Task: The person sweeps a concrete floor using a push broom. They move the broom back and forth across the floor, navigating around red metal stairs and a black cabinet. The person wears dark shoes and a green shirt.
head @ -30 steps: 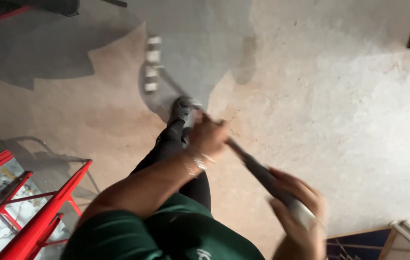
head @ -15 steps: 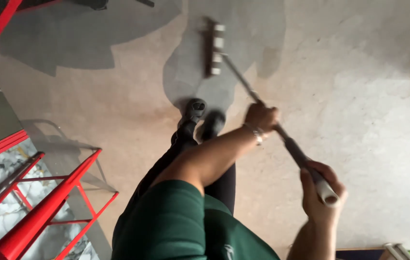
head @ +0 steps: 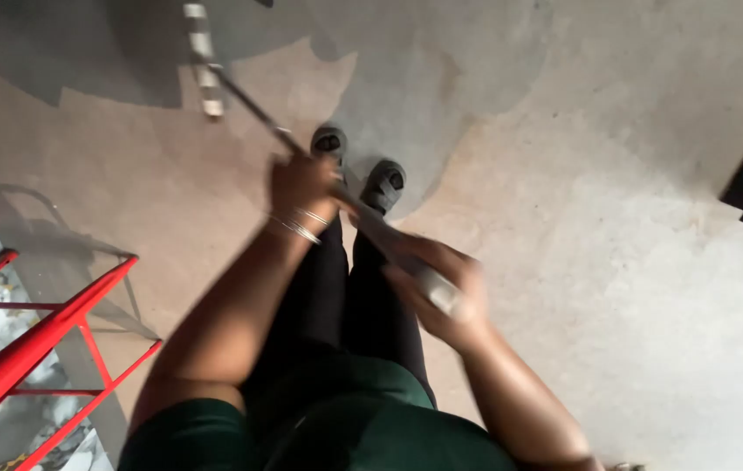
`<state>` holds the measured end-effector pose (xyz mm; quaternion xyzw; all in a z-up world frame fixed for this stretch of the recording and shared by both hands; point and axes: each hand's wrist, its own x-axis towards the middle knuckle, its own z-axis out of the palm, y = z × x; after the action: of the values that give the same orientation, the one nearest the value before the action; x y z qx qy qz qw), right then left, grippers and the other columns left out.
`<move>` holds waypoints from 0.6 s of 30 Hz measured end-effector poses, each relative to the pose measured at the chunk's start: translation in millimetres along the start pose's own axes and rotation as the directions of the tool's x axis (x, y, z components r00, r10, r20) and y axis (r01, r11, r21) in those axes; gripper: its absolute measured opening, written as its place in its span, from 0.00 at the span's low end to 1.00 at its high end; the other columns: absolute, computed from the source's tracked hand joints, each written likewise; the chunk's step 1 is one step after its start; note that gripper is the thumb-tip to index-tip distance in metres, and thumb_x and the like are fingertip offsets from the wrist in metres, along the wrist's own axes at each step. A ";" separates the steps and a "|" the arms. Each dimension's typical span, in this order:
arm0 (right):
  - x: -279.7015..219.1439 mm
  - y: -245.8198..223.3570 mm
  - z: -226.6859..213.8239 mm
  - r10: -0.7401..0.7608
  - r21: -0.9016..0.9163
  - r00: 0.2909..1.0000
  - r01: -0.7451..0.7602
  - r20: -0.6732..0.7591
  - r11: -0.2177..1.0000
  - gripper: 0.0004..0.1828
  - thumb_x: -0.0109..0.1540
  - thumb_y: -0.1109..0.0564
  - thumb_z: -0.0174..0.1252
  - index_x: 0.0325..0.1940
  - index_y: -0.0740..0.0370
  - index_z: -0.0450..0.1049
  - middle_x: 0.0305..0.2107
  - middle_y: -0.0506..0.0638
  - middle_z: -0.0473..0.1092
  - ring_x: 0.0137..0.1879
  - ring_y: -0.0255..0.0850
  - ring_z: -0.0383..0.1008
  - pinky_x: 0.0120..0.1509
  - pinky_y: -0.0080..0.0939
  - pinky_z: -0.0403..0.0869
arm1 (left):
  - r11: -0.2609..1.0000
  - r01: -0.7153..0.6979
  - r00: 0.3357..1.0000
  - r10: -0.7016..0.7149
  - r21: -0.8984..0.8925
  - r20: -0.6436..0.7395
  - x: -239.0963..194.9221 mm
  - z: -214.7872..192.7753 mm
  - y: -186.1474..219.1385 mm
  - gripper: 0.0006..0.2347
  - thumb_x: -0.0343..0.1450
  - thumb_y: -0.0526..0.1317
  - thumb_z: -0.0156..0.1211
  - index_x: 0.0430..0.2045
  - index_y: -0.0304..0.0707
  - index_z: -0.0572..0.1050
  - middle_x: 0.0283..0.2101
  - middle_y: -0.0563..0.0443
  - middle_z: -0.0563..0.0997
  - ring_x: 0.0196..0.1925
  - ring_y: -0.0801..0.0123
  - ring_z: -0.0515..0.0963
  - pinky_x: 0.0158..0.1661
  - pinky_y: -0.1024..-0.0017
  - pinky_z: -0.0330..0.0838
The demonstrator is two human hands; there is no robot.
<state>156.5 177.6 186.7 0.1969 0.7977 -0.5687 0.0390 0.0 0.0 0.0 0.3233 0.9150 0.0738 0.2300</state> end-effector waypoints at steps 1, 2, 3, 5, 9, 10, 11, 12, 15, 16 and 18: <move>22.8 10.9 32.7 0.018 0.139 1.000 -0.017 -0.003 0.990 0.16 0.60 0.60 0.69 0.52 0.62 0.77 0.41 0.56 0.79 0.46 0.45 0.83 0.49 0.40 0.79 | 0.991 0.030 0.995 -0.017 0.129 -0.101 12.9 6.0 -31.1 0.17 0.58 0.56 0.71 0.26 0.43 0.78 0.27 0.44 0.83 0.34 0.48 0.83 0.43 0.48 0.72; 43.3 19.1 62.1 0.058 0.154 0.998 -0.059 0.014 0.986 0.16 0.60 0.60 0.68 0.53 0.62 0.77 0.40 0.56 0.79 0.46 0.44 0.82 0.50 0.40 0.78 | 0.995 0.079 0.996 -0.077 0.054 -0.040 26.4 15.3 -53.8 0.17 0.59 0.55 0.71 0.26 0.43 0.78 0.28 0.45 0.83 0.35 0.48 0.83 0.44 0.49 0.72; 53.0 25.8 78.1 0.108 0.166 0.993 -0.114 0.043 0.980 0.16 0.61 0.60 0.67 0.53 0.62 0.78 0.40 0.56 0.79 0.46 0.43 0.81 0.51 0.40 0.77 | 0.990 0.140 0.990 -0.139 -0.024 0.036 33.0 26.3 -71.1 0.16 0.61 0.54 0.71 0.26 0.43 0.78 0.29 0.45 0.83 0.36 0.48 0.83 0.45 0.49 0.71; 49.7 42.4 65.1 0.089 0.171 0.995 -0.082 -0.035 0.982 0.13 0.63 0.61 0.65 0.53 0.62 0.78 0.43 0.55 0.79 0.49 0.42 0.81 0.54 0.39 0.76 | 0.973 0.197 0.975 -0.182 -0.122 0.129 44.4 53.7 -80.2 0.14 0.62 0.52 0.69 0.26 0.44 0.77 0.29 0.46 0.83 0.36 0.49 0.82 0.45 0.50 0.71; 0.0 34.8 -16.8 0.330 0.033 0.901 -0.335 -0.281 0.942 0.11 0.64 0.63 0.60 0.51 0.65 0.78 0.41 0.53 0.78 0.46 0.37 0.76 0.52 0.37 0.73 | 0.958 -0.054 0.991 0.085 -0.281 0.099 83.2 111.2 72.6 0.10 0.64 0.49 0.66 0.26 0.45 0.78 0.26 0.45 0.81 0.33 0.50 0.82 0.39 0.51 0.71; -10.6 21.2 -40.3 0.262 -0.117 0.894 -0.323 -0.362 0.939 0.10 0.64 0.63 0.60 0.50 0.67 0.78 0.38 0.54 0.78 0.45 0.36 0.77 0.52 0.37 0.74 | 0.941 -0.131 0.980 0.169 -0.312 0.100 98.1 105.6 115.9 0.09 0.65 0.48 0.65 0.26 0.46 0.78 0.25 0.45 0.80 0.32 0.50 0.81 0.38 0.52 0.71; -19.8 4.5 -52.2 0.330 -0.150 0.838 -0.429 -0.434 0.891 0.10 0.64 0.62 0.62 0.49 0.68 0.79 0.33 0.57 0.77 0.37 0.39 0.75 0.43 0.39 0.72 | 0.923 -0.185 0.967 0.232 -0.338 0.104 100.0 93.7 142.9 0.08 0.65 0.47 0.64 0.27 0.46 0.78 0.24 0.45 0.79 0.31 0.50 0.81 0.37 0.52 0.71; -22.6 -10.5 -57.3 0.235 -0.258 0.868 -0.371 -0.437 0.892 0.10 0.64 0.63 0.62 0.48 0.68 0.78 0.35 0.59 0.78 0.39 0.41 0.78 0.45 0.40 0.75 | 0.908 -0.220 0.964 0.258 -0.357 0.063 96.8 77.0 160.9 0.07 0.66 0.46 0.63 0.27 0.47 0.78 0.23 0.45 0.79 0.30 0.51 0.81 0.35 0.52 0.71; -27.7 -63.7 -74.7 0.193 -0.386 0.907 -0.342 -0.375 0.857 0.12 0.60 0.64 0.63 0.48 0.69 0.77 0.43 0.64 0.77 0.50 0.50 0.81 0.56 0.46 0.78 | 0.888 -0.298 0.955 0.271 -0.350 -0.124 85.5 9.6 179.9 0.05 0.62 0.43 0.64 0.21 0.44 0.78 0.26 0.38 0.78 0.30 0.53 0.80 0.33 0.56 0.72; -28.1 -79.4 -80.3 0.226 -0.404 0.913 -0.359 -0.340 0.841 0.14 0.59 0.64 0.63 0.48 0.69 0.77 0.46 0.66 0.77 0.54 0.53 0.81 0.60 0.48 0.78 | 0.885 -0.305 0.952 0.277 -0.352 -0.128 78.1 -12.6 174.2 0.05 0.64 0.43 0.63 0.22 0.43 0.77 0.26 0.37 0.78 0.30 0.53 0.80 0.34 0.57 0.72; -17.5 -96.9 -94.4 0.190 -0.451 0.954 -0.278 -0.230 0.848 0.11 0.58 0.63 0.64 0.45 0.66 0.77 0.45 0.65 0.77 0.53 0.54 0.81 0.59 0.48 0.78 | 0.902 -0.263 0.964 0.261 -0.342 -0.053 63.4 -49.6 151.3 0.07 0.69 0.43 0.62 0.23 0.41 0.77 0.25 0.39 0.78 0.31 0.54 0.80 0.37 0.57 0.73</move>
<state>153.1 233.2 311.1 0.3268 0.8834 -0.3251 0.0846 17.7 158.3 63.1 0.3975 0.8365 0.2649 0.2686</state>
